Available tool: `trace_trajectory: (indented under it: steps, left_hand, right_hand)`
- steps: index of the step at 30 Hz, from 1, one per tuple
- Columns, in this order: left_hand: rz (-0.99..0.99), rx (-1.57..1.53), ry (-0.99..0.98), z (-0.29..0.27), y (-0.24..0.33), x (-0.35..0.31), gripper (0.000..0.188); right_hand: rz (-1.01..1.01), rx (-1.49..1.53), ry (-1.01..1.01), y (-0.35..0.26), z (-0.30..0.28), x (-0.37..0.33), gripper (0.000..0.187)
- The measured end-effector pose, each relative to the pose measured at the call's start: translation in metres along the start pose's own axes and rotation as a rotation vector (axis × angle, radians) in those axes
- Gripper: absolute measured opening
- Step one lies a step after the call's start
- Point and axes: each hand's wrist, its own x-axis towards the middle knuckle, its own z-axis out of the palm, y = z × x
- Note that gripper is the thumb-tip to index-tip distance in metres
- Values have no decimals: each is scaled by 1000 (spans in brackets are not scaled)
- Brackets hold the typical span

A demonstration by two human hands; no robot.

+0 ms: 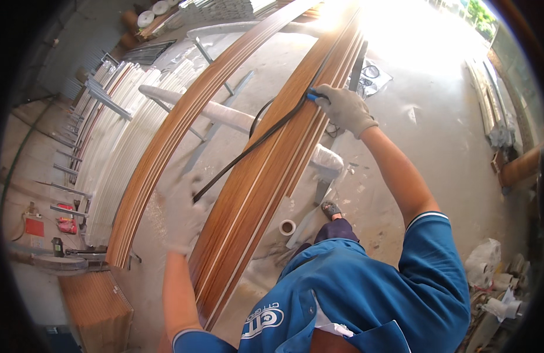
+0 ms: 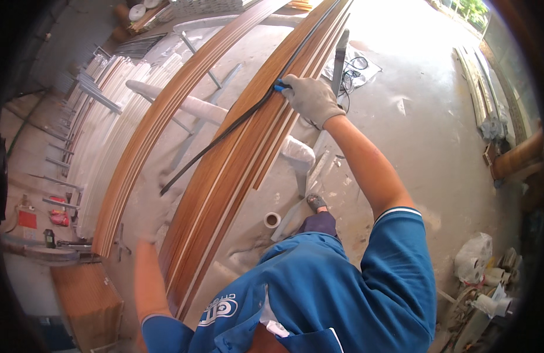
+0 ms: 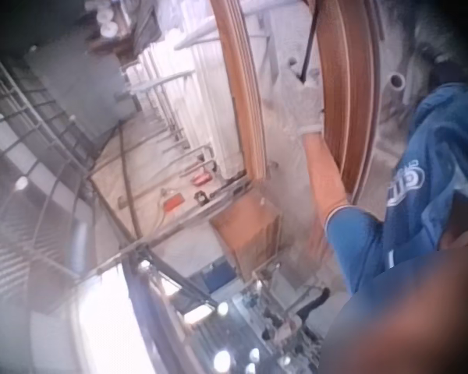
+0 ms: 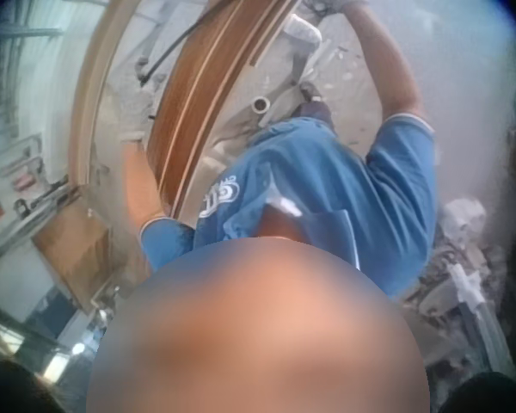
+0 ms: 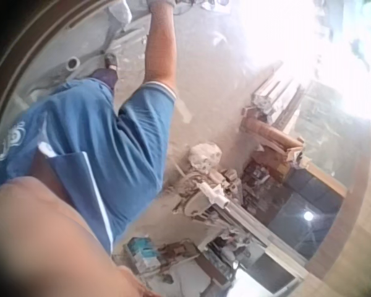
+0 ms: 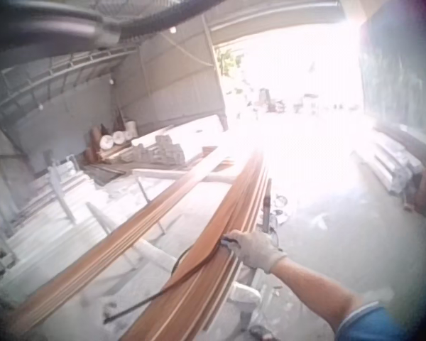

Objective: The person uses a handheld tool to apply a black strip along the edge of a long wooden plank, then wraps the plank with clear plastic film. The person coils the tool's cable and places it in a white bag before wrapping the plank.

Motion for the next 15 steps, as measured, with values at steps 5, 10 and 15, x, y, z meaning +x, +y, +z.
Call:
trace_trajectory:
  steps: [5,10,15]
  left_hand:
    - [-90,59,113,-39,-3,-85,23]
    - [119,324,115,-25,16,-119,18]
    - [61,132,276,-15,16,-120,18]
  right_hand:
    - [30,-19,12,-4,2,-1,31]
    - [24,-74,-5,-5,3,2,32]
    - [8,-38,9,-3,4,1,34]
